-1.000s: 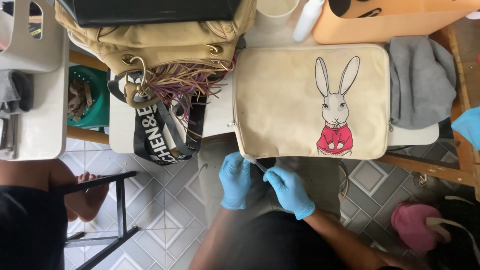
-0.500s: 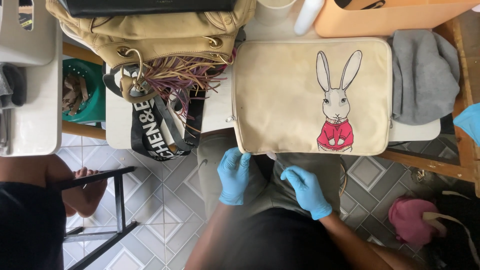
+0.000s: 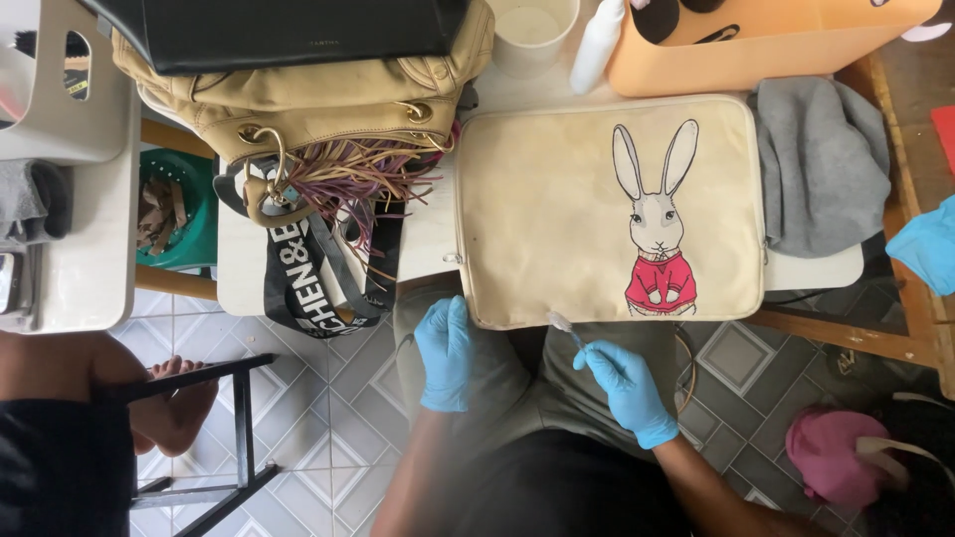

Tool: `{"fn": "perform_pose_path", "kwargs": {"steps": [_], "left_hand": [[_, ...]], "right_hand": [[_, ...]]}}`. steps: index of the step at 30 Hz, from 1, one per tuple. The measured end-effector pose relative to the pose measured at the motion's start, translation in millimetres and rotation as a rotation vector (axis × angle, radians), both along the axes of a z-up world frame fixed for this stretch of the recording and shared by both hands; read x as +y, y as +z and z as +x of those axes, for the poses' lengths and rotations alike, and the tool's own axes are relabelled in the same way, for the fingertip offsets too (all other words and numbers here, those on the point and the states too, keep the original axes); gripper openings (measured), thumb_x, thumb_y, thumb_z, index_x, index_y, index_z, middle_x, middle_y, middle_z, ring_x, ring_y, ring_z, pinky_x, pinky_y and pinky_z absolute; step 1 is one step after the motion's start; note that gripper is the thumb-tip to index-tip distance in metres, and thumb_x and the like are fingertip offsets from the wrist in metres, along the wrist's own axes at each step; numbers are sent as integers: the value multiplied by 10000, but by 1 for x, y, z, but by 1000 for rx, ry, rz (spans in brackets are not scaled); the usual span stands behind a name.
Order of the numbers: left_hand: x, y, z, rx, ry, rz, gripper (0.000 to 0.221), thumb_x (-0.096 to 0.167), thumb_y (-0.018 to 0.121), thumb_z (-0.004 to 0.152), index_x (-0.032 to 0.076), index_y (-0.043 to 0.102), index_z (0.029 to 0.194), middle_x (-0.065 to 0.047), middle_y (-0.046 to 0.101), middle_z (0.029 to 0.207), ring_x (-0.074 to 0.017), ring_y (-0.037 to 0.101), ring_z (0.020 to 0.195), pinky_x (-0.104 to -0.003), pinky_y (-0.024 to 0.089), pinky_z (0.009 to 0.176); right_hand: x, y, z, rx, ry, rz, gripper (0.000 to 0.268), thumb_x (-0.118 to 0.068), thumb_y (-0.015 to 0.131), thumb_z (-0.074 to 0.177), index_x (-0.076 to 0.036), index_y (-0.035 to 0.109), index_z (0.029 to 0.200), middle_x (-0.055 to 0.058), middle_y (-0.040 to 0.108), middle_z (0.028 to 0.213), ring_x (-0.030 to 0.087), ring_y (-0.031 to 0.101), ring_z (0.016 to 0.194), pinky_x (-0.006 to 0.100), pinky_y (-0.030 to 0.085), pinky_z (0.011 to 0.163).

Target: The person is cleaning a white pouch with a rabbit design using a small brush and a cleaning cloth at a repair bench.

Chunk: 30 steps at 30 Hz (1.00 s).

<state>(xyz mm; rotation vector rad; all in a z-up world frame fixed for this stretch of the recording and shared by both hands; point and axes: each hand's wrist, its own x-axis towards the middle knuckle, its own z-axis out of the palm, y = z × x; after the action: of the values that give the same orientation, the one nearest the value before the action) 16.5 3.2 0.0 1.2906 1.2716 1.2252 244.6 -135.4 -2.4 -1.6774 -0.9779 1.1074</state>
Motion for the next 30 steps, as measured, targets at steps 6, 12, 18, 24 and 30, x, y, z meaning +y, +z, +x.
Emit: {"fn": "perform_pose_path", "kwargs": {"steps": [6, 12, 18, 24, 30], "left_hand": [[5, -8, -4, -50, -18, 28, 332, 202, 654, 1022, 59, 688, 724, -53, 593, 636, -125, 482, 655, -303, 472, 624], [-4, 32, -2, -268, -366, -158, 299, 258, 610, 1025, 67, 712, 819, -68, 726, 769, -125, 578, 758, -358, 538, 730], [-10, -6, -15, -491, -414, -266, 94, 90, 703, 925, 48, 734, 1004, -89, 784, 944, -146, 683, 917, -386, 551, 878], [-11, -13, -28, -406, -497, -329, 248, 143, 599, 1027, 19, 723, 852, -178, 782, 737, -258, 778, 815, -419, 532, 933], [-14, -11, -38, -455, -460, -219, 421, 257, 557, 1054, 51, 648, 698, -131, 677, 540, -305, 752, 696, -415, 550, 840]], "right_hand": [[-15, -26, 20, 15, -27, 13, 302, -195, 561, 1027, -71, 796, 882, 112, 768, 780, 166, 671, 794, 426, 567, 871], [-15, -28, 31, 128, -121, 98, 288, -215, 547, 1026, -54, 779, 967, -22, 547, 610, 35, 482, 602, 238, 530, 652], [-4, -9, 46, 179, -114, 173, 333, -144, 478, 1012, 39, 746, 1084, 7, 389, 583, 53, 353, 523, 176, 455, 579], [-1, 10, 52, 244, -153, 287, 331, -76, 484, 997, 56, 685, 1224, 47, 442, 579, 103, 368, 505, 237, 431, 564], [-8, -5, 59, 213, -143, 327, 367, -69, 463, 1016, 19, 632, 1329, 35, 426, 599, 108, 375, 525, 239, 430, 578]]}}
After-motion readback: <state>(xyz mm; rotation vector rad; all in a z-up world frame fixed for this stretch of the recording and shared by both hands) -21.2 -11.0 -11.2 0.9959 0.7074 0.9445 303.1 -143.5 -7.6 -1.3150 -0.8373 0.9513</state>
